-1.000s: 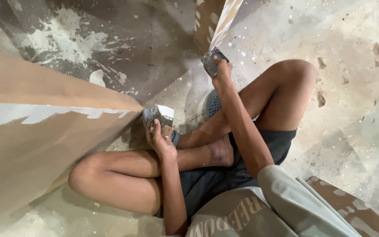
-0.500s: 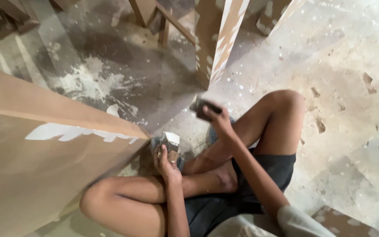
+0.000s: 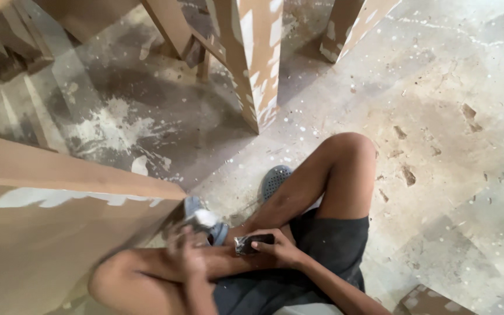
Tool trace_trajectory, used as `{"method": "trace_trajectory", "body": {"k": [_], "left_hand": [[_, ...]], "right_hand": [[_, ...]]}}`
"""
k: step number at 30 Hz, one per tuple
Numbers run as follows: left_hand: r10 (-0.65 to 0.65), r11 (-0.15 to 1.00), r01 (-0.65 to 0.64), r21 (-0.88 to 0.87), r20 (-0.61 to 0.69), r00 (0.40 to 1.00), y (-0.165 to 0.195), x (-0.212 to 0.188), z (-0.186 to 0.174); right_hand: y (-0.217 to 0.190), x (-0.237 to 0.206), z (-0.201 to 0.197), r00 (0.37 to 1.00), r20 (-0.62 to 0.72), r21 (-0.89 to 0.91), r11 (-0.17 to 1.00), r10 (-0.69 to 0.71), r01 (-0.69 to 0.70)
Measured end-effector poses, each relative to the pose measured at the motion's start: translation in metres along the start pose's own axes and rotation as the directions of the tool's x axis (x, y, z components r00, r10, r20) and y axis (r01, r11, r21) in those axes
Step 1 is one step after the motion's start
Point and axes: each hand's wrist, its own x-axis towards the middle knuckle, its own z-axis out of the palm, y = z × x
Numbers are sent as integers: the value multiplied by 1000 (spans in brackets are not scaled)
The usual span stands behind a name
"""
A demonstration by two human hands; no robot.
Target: The person scoops white putty from a container onto a metal putty knife and spreads it onto the edge of a wooden furniture piece. They smooth the putty along the edge and corners, then scrape excess material back onto the knife.
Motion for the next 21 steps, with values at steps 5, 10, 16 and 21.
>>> {"method": "trace_trajectory", "body": {"k": [5, 10, 16, 21], "left_hand": [[475, 880, -454, 140, -237, 847, 85, 6, -102], [643, 747, -651, 133, -395, 657, 143, -28, -117], [483, 778, -625, 65, -698, 529, 169, -46, -86], [517, 755, -647, 109, -706, 484, 132, -58, -79]], "right_hand": [[20, 3, -8, 984, -60, 405, 905, 168, -130], [23, 13, -16, 974, -90, 205, 961, 208, -187], [11, 20, -54, 973, -80, 103, 973, 216, -207], [-5, 31, -60, 993, -98, -138, 988, 62, -75]]}}
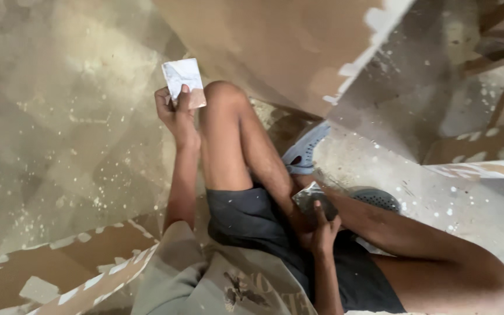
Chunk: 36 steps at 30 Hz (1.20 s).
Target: The person scoops white putty from a container onto a metal putty knife and spreads it onto the edge of a wooden furniture piece. They smooth the putty along the edge and corners, then scrape excess material back onto the knife.
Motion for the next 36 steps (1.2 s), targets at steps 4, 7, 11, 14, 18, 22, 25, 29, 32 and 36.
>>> {"method": "trace_trajectory", "body": {"k": [4, 7, 11, 14, 18, 22, 25, 29, 32, 36], "left_hand": [[31, 997, -33, 67, 24, 999, -14, -11, -24], [-196, 980, 193, -42, -107, 975, -35, -27, -22], [-416, 899, 369, -234, -202, 887, -50, -48, -21], [-465, 844, 362, -396, -204, 861, -48, -53, -26], [-485, 835, 367, -410, -232, 844, -47, -62, -31], [-527, 806, 400, -437, -219, 821, -54, -69, -32], [-563, 782, 429, -452, -219, 797, -58, -70, -30], [-559, 777, 434, -457, -183, 808, -55, -69, -24], [-553, 789, 439, -429, -187, 812, -49, -68, -22], [-529, 805, 424, -415, -178, 830, -48, -68, -21]], "right_hand": [[-50, 1, 22, 1000, -1, -90, 996, 12, -12], [-91, 10, 74, 986, 95, -89, 985, -139, 147], [-133, 29, 175, 895, 315, -380, 822, -317, 425], [-152, 59, 251, 756, 455, -341, 692, -471, 637], [-161, 94, 306, 673, 461, -471, 483, -578, 738], [-160, 99, 309, 769, 467, -509, 579, -437, 637], [-159, 93, 301, 720, 539, -504, 516, -438, 692], [-163, 90, 297, 676, 574, -542, 405, -462, 737], [-167, 89, 297, 659, 572, -546, 373, -489, 750], [-167, 81, 293, 592, 642, -506, 310, -488, 805]]}}
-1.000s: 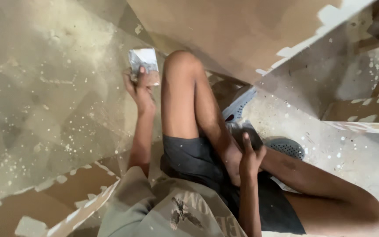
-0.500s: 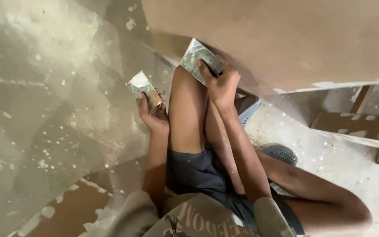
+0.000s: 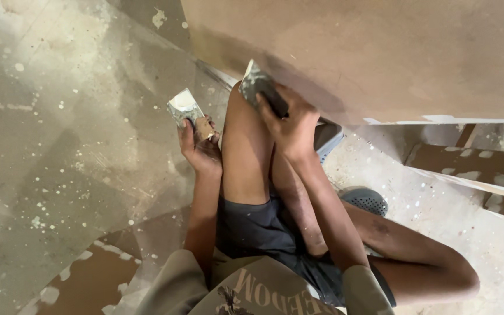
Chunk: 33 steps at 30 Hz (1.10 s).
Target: The person scoops white putty from a container onto a metal putty knife and spreads it onto the edge of a wooden furniture piece. They smooth the putty along the edge and corners, then scrape excess material back onto the knife.
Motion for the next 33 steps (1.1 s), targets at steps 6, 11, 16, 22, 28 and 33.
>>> {"method": "trace_trajectory", "body": {"k": [6, 11, 16, 22, 28, 33], "left_hand": [[-22, 999, 22, -28, 5, 1000, -1, 0, -2], [-17, 1000, 17, -18, -9, 1000, -2, 3, -3], [-18, 1000, 18, -20, 16, 1000, -2, 4, -3], [-7, 1000, 7, 6, 25, 1000, 0, 2, -2], [3, 1000, -4, 5, 30, 1000, 1, 2, 2], [8, 1000, -9, 20, 31, 999, 2, 1, -2]], "right_hand": [[7, 4, 1, 999, 34, 38, 999, -26, 24], [6, -3, 1, 994, 94, 52, 998, -49, 45], [5, -11, 0, 992, 98, 33, 997, -77, 74], [13, -4, 1, 994, 75, -15, 996, -85, 86], [9, -7, 0, 991, 119, 25, 998, -58, 55], [16, -2, 1, 992, 99, -48, 995, -82, 87]]}}
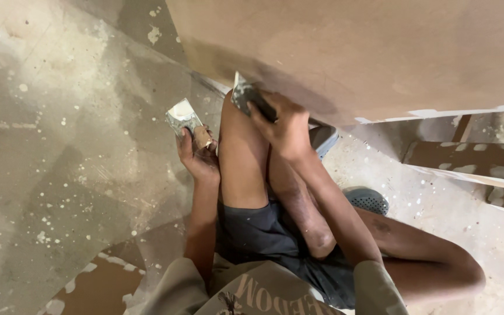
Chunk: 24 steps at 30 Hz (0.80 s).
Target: The person scoops white putty from a container onto a metal putty knife and spreads it onto the edge of a wooden furniture piece. They smooth the putty along the edge and corners, then scrape excess material back onto the knife.
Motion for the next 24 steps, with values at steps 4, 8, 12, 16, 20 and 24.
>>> {"method": "trace_trajectory", "body": {"k": [4, 8, 12, 16, 20, 24], "left_hand": [[-4, 1000, 4, 2, -29, 1000, -8, 5, -10], [-63, 997, 60, -39, -75, 995, -13, 17, -25], [-39, 999, 39, -9, -14, 999, -9, 24, -35], [-42, 999, 43, -33, 27, 999, -6, 30, -37], [-18, 1000, 17, 9, 108, 994, -1, 33, -35], [-24, 1000, 24, 3, 103, 994, 4, 34, -31]], "right_hand": [[-4, -7, 1, 997, 72, 87, 996, 3, -10], [-4, 5, 0, 997, 34, 76, 995, 65, -67], [-9, 11, 5, 1000, -20, 102, 995, -11, 13], [-13, 5, 9, 997, 6, 264, 962, -76, 71], [-7, 14, 15, 998, -16, 217, 975, 57, -52], [-6, 12, 20, 999, 16, 183, 982, 45, -48]]}}
